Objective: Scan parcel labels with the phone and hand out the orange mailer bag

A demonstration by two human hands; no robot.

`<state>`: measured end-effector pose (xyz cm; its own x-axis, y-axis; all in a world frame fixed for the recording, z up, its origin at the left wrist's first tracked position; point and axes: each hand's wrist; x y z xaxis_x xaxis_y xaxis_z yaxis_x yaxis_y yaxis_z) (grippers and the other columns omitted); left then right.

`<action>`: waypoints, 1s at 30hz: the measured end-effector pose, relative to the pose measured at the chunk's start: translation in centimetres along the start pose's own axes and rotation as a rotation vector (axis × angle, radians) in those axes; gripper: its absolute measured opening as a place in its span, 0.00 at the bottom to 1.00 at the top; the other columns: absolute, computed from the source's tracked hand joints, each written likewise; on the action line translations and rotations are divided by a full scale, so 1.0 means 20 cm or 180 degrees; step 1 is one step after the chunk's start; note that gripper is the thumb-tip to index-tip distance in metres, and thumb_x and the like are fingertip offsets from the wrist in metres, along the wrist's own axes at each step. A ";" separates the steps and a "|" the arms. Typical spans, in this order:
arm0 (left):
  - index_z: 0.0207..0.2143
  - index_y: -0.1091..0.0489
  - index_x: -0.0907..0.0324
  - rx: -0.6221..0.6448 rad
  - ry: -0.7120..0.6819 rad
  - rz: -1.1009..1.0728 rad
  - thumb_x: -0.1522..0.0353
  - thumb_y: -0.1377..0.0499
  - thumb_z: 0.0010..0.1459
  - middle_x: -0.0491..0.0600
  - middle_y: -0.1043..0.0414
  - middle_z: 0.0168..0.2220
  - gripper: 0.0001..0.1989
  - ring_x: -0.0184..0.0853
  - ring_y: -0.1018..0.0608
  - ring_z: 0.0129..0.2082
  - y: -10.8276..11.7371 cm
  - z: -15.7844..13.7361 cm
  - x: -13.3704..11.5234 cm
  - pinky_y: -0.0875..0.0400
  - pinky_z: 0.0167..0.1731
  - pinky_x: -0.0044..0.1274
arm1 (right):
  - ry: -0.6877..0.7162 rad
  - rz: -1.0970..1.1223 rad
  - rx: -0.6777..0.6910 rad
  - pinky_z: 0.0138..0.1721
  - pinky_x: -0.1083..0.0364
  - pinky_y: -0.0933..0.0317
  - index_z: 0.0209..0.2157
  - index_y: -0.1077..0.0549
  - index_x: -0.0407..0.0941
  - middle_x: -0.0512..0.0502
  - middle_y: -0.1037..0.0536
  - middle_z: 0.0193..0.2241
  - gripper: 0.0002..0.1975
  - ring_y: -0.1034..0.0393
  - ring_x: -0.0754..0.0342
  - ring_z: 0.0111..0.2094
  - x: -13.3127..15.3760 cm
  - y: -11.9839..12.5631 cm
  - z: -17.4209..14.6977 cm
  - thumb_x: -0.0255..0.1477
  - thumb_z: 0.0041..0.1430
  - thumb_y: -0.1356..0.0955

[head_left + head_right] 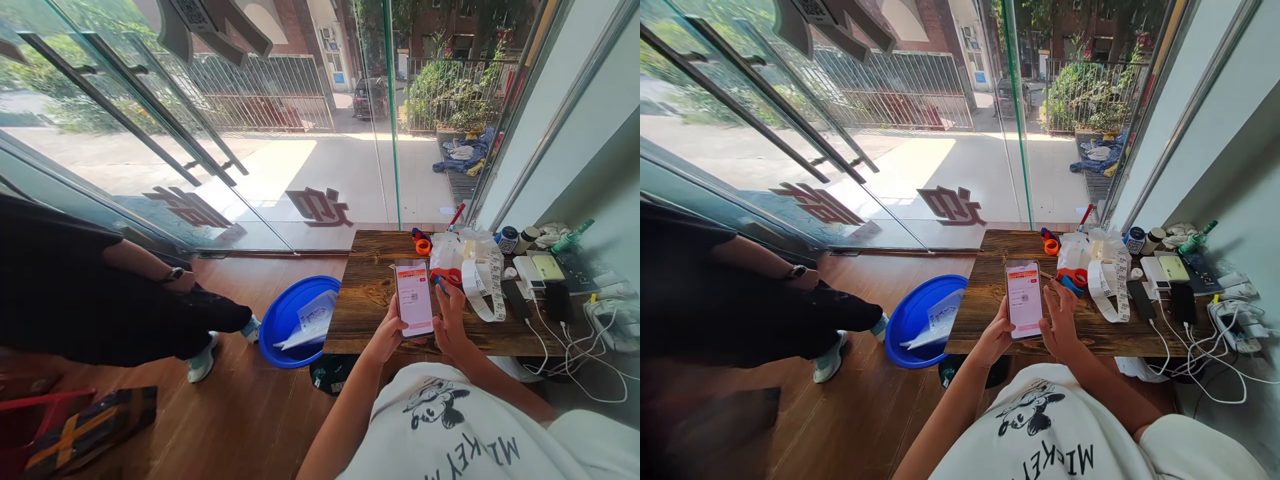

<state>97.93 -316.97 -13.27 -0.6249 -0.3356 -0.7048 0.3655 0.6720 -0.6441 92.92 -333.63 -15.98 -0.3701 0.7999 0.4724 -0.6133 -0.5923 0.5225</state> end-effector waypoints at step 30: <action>0.71 0.59 0.39 0.0142 -0.0075 0.0082 0.74 0.41 0.42 0.48 0.37 0.65 0.56 0.46 0.24 0.53 0.02 -0.01 0.02 0.20 0.44 0.33 | -0.2435 0.2703 0.0424 0.32 0.50 0.29 0.34 0.25 0.47 0.45 0.18 0.32 0.12 0.26 0.47 0.31 0.03 -0.11 0.16 0.41 0.54 0.30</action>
<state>97.70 -316.71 -13.73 -0.5986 -0.3344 -0.7280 0.4121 0.6508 -0.6377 96.30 -332.22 -14.55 -0.0804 -0.1027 0.9915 -0.2735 -0.9542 -0.1211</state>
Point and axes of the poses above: each hand's wrist, its own z-axis towards the middle knuckle, its own y-axis out of the back of the hand, x = y × z
